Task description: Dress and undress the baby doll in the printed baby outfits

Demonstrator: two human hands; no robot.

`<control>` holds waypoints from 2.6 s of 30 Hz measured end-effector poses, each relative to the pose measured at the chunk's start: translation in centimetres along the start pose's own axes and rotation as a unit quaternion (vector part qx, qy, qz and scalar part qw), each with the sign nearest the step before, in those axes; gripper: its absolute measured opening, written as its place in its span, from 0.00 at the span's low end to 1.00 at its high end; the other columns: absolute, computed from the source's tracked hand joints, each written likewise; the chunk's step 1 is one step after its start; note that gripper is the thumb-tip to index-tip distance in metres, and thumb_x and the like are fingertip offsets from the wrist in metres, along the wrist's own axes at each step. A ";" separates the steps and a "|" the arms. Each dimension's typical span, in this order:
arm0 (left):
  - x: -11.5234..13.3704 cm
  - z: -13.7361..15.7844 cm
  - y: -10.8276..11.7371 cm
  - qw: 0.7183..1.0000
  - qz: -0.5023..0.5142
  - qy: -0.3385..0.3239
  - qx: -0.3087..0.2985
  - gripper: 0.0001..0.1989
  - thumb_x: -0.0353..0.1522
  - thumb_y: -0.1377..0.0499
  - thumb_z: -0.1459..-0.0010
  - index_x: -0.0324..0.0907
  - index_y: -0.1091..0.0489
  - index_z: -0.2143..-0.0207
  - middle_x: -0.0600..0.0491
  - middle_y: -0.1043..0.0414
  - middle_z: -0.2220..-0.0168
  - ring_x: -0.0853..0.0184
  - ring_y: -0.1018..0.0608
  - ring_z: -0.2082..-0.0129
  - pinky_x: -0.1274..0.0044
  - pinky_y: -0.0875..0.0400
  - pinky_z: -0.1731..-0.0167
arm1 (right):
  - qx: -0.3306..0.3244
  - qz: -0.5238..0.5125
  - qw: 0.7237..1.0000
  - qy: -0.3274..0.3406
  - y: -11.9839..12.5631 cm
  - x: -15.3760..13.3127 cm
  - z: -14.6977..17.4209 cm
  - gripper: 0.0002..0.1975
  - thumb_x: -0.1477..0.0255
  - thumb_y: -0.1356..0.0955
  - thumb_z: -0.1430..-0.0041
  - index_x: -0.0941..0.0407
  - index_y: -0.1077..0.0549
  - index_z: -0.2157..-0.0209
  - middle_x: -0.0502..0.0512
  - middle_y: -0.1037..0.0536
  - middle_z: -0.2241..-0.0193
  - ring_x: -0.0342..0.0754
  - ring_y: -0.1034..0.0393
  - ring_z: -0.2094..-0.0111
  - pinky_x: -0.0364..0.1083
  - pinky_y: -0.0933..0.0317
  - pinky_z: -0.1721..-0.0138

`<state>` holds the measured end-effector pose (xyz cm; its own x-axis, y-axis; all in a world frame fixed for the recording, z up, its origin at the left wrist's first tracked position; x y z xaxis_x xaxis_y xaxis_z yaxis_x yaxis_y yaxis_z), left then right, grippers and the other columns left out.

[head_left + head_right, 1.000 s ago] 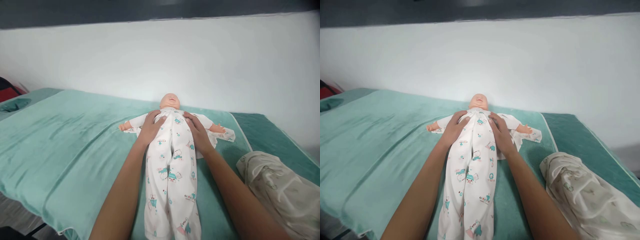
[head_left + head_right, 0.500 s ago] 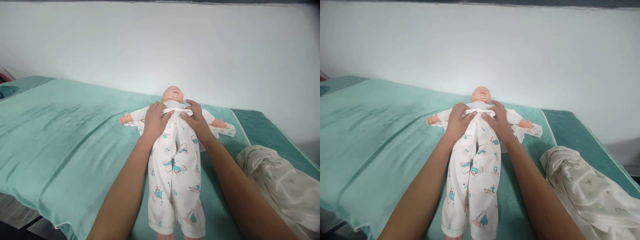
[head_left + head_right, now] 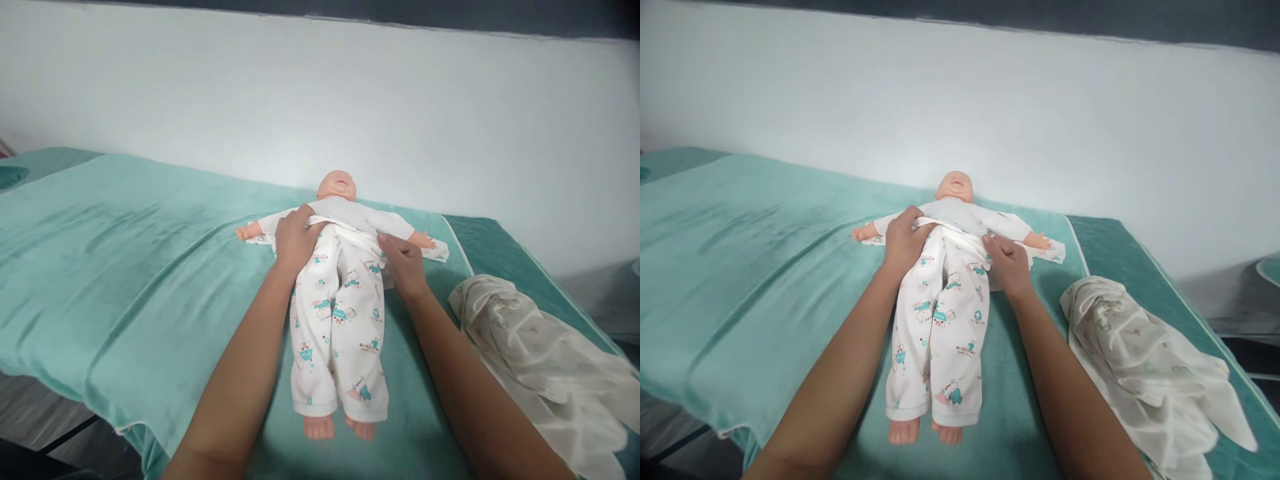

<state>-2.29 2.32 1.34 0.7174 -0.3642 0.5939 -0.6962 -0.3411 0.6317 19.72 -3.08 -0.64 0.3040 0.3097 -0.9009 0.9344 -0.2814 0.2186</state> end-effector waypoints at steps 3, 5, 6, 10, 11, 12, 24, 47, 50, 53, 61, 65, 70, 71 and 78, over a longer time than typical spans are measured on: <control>-0.8 0.9 0.1 0.999 0.016 0.029 0.015 0.09 0.39 0.42 0.41 0.44 0.32 0.69 0.53 0.28 0.70 0.62 0.28 0.66 0.73 0.38 0.65 | -0.065 0.085 0.993 -0.057 0.2 1.0 0.2 0.26 0.50 0.35 0.42 0.54 0.45 0.81 0.46 0.46 0.81 0.42 0.51 0.75 0.44 0.52 0.73; -1.2 1.9 0.3 0.998 0.040 0.039 0.015 0.09 0.39 0.41 0.43 0.43 0.33 0.72 0.54 0.28 0.72 0.63 0.28 0.67 0.74 0.38 0.66 | -0.100 0.105 0.987 -0.067 0.2 1.3 0.3 0.26 0.48 0.37 0.41 0.54 0.42 0.80 0.46 0.41 0.80 0.43 0.47 0.74 0.44 0.50 0.71; -1.2 2.6 0.6 0.997 0.057 0.045 0.012 0.10 0.39 0.40 0.43 0.43 0.33 0.73 0.55 0.29 0.72 0.64 0.29 0.68 0.75 0.38 0.66 | -0.113 0.108 0.986 -0.063 0.3 1.3 0.3 0.25 0.48 0.37 0.41 0.55 0.40 0.79 0.47 0.39 0.79 0.44 0.45 0.72 0.44 0.49 0.71; -0.9 5.9 1.8 0.988 0.128 0.080 -0.016 0.11 0.39 0.41 0.43 0.43 0.33 0.73 0.56 0.31 0.73 0.67 0.31 0.69 0.76 0.38 0.68 | -0.171 0.122 0.977 -0.026 0.7 1.3 0.7 0.22 0.51 0.39 0.39 0.54 0.37 0.75 0.49 0.32 0.74 0.47 0.40 0.67 0.44 0.45 0.66; -0.7 6.7 2.2 0.985 0.145 0.085 -0.026 0.11 0.40 0.42 0.42 0.43 0.33 0.72 0.56 0.31 0.73 0.67 0.31 0.69 0.76 0.38 0.68 | -0.194 0.123 0.973 -0.021 0.9 1.4 0.8 0.21 0.51 0.39 0.39 0.54 0.36 0.74 0.50 0.31 0.72 0.48 0.39 0.66 0.45 0.44 0.65; -0.6 7.5 2.5 0.983 0.161 0.088 -0.035 0.11 0.41 0.43 0.41 0.43 0.33 0.71 0.56 0.32 0.72 0.67 0.31 0.69 0.76 0.38 0.68 | -0.216 0.121 0.969 -0.017 1.0 1.5 1.0 0.20 0.52 0.38 0.39 0.54 0.35 0.72 0.50 0.29 0.70 0.48 0.38 0.65 0.45 0.43 0.64; -0.6 10.0 2.8 0.946 0.278 0.126 -0.110 0.26 0.42 0.35 0.47 0.45 0.37 0.49 0.48 0.36 0.46 0.61 0.31 0.46 0.71 0.37 0.45 | -0.150 0.216 0.964 -0.048 0.9 0.0 3.3 0.19 0.54 0.33 0.48 0.55 0.36 0.77 0.44 0.39 0.80 0.43 0.46 0.74 0.43 0.52 0.73; -0.6 5.3 -0.1 0.986 0.167 -0.001 -0.002 0.11 0.36 0.36 0.46 0.42 0.35 0.66 0.48 0.37 0.48 0.61 0.32 0.45 0.71 0.39 0.44 | 0.040 0.287 0.957 -0.007 -1.9 -0.1 2.3 0.15 0.60 0.39 0.42 0.52 0.44 0.78 0.46 0.42 0.83 0.45 0.54 0.76 0.45 0.57 0.72; 0.4 7.3 1.2 0.992 0.129 -0.007 0.007 0.09 0.35 0.37 0.44 0.42 0.35 0.69 0.50 0.34 0.55 0.63 0.29 0.53 0.72 0.35 0.51 | 0.033 0.304 0.952 -0.015 -1.7 0.3 2.4 0.15 0.59 0.39 0.42 0.52 0.41 0.77 0.48 0.40 0.82 0.46 0.51 0.76 0.45 0.57 0.72; 1.3 9.8 2.4 0.997 0.082 0.007 0.005 0.11 0.37 0.38 0.43 0.44 0.37 0.72 0.53 0.34 0.66 0.63 0.29 0.61 0.72 0.35 0.59 | 0.029 0.304 0.952 -0.023 -1.6 0.7 2.3 0.14 0.59 0.38 0.43 0.51 0.40 0.77 0.48 0.39 0.82 0.47 0.50 0.76 0.46 0.58 0.72; 1.2 11.6 2.7 0.998 0.055 0.012 -0.004 0.12 0.38 0.41 0.39 0.44 0.38 0.72 0.53 0.34 0.68 0.63 0.31 0.64 0.72 0.38 0.63 | -0.011 0.191 0.981 -0.011 -1.6 0.5 2.6 0.06 0.67 0.39 0.49 0.52 0.41 0.76 0.47 0.36 0.78 0.46 0.46 0.73 0.45 0.50 0.69; 0.9 11.0 2.2 0.999 0.039 -0.002 -0.017 0.11 0.38 0.43 0.38 0.44 0.38 0.71 0.52 0.33 0.67 0.60 0.31 0.62 0.71 0.39 0.62 | -0.009 0.219 0.976 -0.005 -0.9 -0.4 4.2 0.08 0.66 0.39 0.48 0.51 0.43 0.77 0.46 0.40 0.81 0.47 0.48 0.74 0.46 0.53 0.70; 0.6 11.0 2.0 0.999 0.028 0.002 -0.030 0.07 0.35 0.45 0.38 0.45 0.38 0.69 0.51 0.32 0.67 0.59 0.32 0.60 0.70 0.39 0.60 | 0.006 0.243 0.970 0.010 -0.3 -1.7 8.1 0.16 0.62 0.38 0.44 0.52 0.47 0.80 0.45 0.47 0.83 0.45 0.54 0.76 0.46 0.56 0.72; 0.6 11.0 2.0 0.999 0.031 0.005 -0.030 0.05 0.35 0.45 0.38 0.45 0.37 0.68 0.51 0.32 0.66 0.59 0.31 0.60 0.70 0.39 0.60 | 0.007 0.244 0.970 0.011 -0.3 -1.9 8.8 0.17 0.61 0.38 0.45 0.52 0.49 0.80 0.44 0.48 0.83 0.44 0.54 0.76 0.46 0.57 0.72; 0.5 10.8 2.1 0.994 0.103 0.034 -0.021 0.04 0.32 0.45 0.42 0.44 0.34 0.63 0.51 0.30 0.61 0.60 0.30 0.58 0.70 0.36 0.56 | -0.010 0.178 0.984 -0.016 -0.8 -1.7 9.3 0.15 0.61 0.37 0.44 0.53 0.44 0.78 0.44 0.41 0.80 0.44 0.48 0.74 0.44 0.52 0.71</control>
<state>-3.66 -7.98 -2.43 0.5601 -0.3625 0.7449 -0.8283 -0.2289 0.5114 16.74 -11.83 -2.76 0.6075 0.1663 -0.7767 0.7731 -0.3484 0.5301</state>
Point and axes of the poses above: each hand's wrist, its own z-axis away from the middle knuckle, its own y-axis out of the back of the hand, x = y × z, the point moved 3 cm from there along -z, towards the middle knuckle
